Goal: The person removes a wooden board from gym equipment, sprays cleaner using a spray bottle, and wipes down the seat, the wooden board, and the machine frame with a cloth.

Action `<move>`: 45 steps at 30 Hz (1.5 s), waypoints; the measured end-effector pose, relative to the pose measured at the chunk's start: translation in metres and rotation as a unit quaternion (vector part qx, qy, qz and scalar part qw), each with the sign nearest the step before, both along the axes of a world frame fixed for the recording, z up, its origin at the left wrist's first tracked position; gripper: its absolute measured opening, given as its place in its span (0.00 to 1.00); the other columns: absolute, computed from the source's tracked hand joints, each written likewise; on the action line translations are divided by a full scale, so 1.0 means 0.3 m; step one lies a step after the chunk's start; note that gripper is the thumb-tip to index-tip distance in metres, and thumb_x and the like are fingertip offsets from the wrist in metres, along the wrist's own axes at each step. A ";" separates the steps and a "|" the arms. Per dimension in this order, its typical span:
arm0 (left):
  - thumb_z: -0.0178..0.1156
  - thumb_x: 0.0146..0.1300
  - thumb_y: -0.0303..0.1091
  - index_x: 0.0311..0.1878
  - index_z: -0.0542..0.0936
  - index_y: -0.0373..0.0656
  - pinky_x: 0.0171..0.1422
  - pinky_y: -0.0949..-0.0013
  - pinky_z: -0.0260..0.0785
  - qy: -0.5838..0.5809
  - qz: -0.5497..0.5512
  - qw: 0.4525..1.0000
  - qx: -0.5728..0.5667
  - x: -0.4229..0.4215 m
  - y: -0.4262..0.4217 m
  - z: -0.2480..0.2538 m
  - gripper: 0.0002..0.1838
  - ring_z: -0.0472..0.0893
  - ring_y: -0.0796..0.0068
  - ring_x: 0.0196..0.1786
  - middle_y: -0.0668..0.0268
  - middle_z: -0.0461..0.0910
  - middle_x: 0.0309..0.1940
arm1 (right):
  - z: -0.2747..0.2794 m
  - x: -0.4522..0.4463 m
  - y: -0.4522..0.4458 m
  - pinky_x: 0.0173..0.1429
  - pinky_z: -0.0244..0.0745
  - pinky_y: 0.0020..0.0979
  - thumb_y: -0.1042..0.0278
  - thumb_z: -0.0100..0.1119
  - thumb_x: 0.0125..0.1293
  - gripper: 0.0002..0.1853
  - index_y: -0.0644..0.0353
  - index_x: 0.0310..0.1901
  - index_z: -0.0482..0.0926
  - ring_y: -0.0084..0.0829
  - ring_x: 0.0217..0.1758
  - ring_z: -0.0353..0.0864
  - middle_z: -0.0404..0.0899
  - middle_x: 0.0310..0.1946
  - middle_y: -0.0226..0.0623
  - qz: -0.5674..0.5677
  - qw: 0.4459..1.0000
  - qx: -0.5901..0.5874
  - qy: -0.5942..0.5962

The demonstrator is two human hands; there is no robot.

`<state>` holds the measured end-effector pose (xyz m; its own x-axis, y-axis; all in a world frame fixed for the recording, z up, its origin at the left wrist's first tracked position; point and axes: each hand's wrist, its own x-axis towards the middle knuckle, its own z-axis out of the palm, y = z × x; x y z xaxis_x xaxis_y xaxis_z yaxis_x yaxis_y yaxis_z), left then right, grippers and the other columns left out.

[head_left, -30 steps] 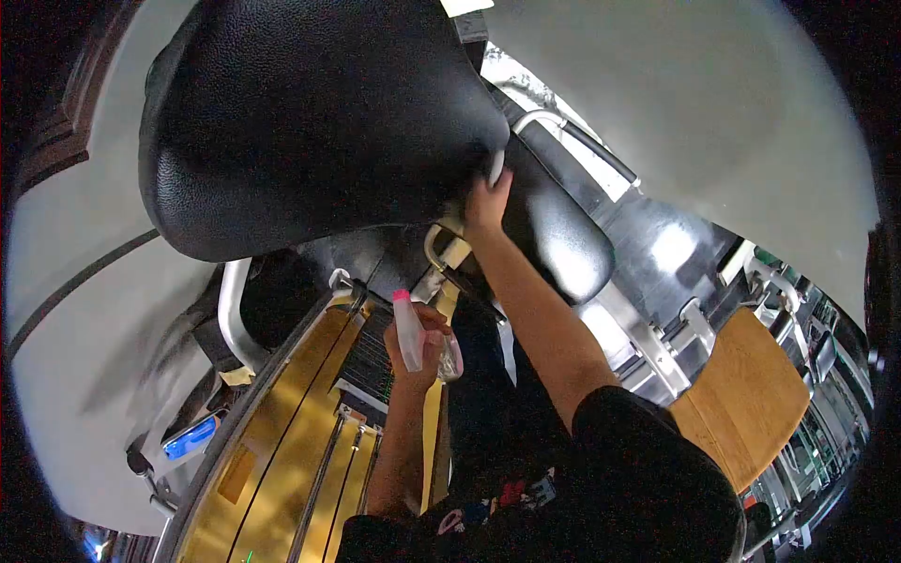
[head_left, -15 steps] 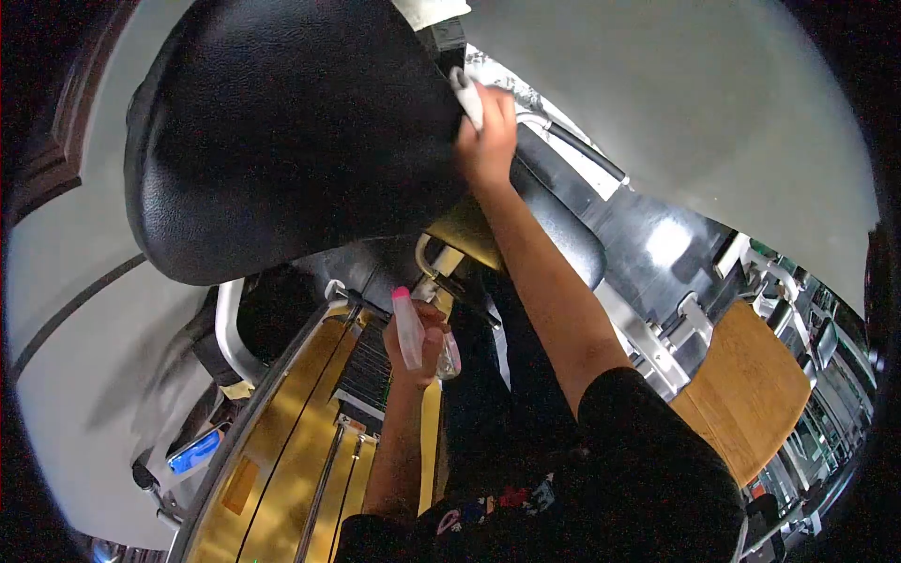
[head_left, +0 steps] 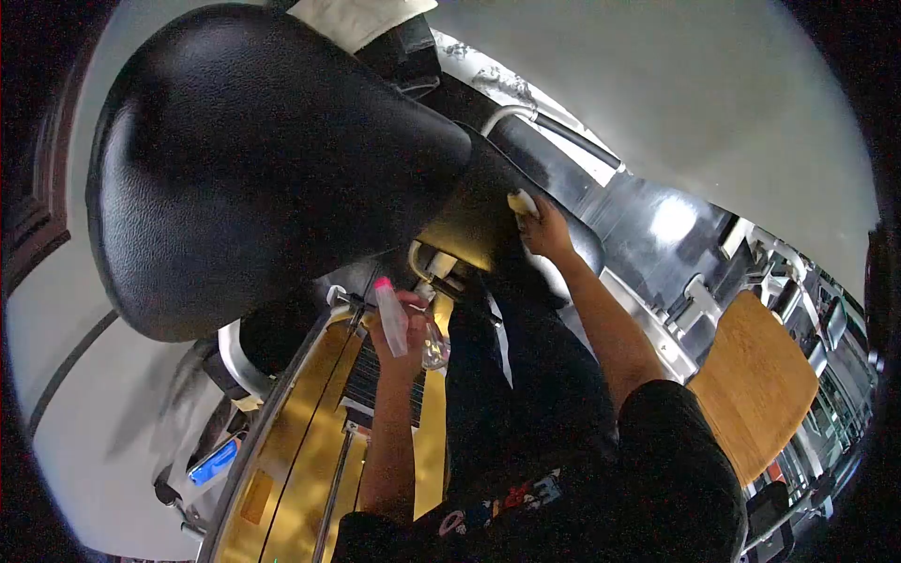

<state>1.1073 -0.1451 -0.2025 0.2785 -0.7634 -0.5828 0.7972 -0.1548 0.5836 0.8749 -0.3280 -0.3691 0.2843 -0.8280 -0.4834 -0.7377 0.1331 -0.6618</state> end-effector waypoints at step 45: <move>0.66 0.60 0.49 0.33 0.77 0.41 0.35 0.67 0.68 -0.316 -0.272 0.888 0.194 -0.245 0.126 -0.370 0.19 0.76 0.74 0.28 0.66 0.77 0.23 | -0.010 0.064 0.065 0.54 0.71 0.47 0.79 0.56 0.52 0.25 0.57 0.55 0.71 0.51 0.55 0.71 0.73 0.47 0.47 -0.034 0.950 -0.292 0.105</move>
<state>1.0338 -0.1073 -0.3135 0.2959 -0.6613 -0.6893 0.0750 -0.7033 0.7070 0.8941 -0.3086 -0.3721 0.1689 -0.9854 0.0236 -0.8643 -0.1595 -0.4770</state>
